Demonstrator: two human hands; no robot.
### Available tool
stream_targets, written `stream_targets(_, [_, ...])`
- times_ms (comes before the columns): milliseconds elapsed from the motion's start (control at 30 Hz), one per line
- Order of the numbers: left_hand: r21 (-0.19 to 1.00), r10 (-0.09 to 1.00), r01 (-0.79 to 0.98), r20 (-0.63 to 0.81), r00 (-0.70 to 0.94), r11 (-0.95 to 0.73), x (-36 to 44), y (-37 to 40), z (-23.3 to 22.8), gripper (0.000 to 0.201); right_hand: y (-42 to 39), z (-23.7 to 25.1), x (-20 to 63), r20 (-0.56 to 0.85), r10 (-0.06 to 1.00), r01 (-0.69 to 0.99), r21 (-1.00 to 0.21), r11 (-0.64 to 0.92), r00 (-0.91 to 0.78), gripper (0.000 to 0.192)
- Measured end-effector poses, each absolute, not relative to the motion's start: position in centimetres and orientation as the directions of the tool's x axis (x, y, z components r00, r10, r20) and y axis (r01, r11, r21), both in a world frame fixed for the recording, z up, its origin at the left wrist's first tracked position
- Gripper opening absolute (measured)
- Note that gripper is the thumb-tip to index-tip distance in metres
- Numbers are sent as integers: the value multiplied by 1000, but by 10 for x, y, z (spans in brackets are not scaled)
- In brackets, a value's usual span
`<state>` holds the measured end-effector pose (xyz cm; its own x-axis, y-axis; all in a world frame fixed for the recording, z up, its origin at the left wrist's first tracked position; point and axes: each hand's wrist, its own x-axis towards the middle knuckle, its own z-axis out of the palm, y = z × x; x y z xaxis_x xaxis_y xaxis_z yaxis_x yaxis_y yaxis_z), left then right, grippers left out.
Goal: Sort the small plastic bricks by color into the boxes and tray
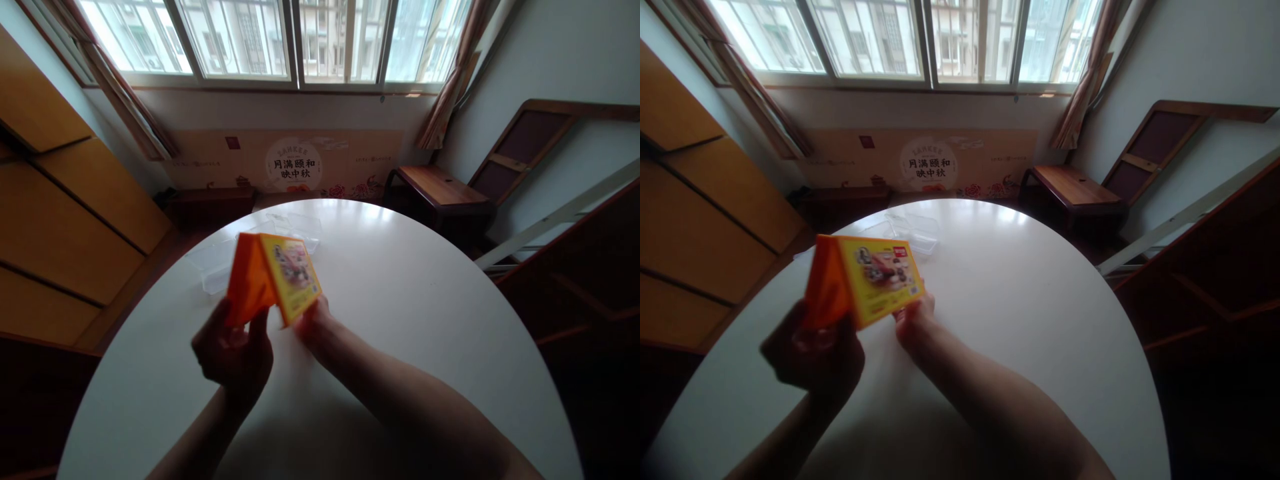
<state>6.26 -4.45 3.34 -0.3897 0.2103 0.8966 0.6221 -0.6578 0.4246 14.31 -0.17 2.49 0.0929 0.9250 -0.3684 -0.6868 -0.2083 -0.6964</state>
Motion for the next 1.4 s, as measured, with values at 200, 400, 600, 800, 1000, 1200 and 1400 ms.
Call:
stream_targets(200, [847,615,57,429,-662,-529,41,-43,75,48,12,23,143,-501,865,-725,-582,-369,-38,42])
stream_targets(400, [907,657,-170,141,-740,-386,9,-26,62,46,36,11,147,49,960,38,-998,41,276,44])
stream_targets(600, [930,677,-171,102,-729,-325,3,-20,50,47,34,5,136,111,979,38,-994,106,169,25])
stream_targets(800, [938,682,-105,161,-714,-331,-5,-16,39,48,33,4,152,20,983,-341,-937,82,182,19])
stream_targets(1000, [940,682,-75,185,-708,-332,5,-13,20,50,19,31,163,34,999,-309,-950,38,18,43])
stream_targets(1200, [939,801,-156,166,-575,-307,23,-18,16,42,26,38,153,-144,986,-382,-909,-163,-79,43])
stream_targets(1400, [953,861,-136,176,-477,-270,22,-24,25,39,81,21,180,-133,966,-303,-951,-62,221,22])
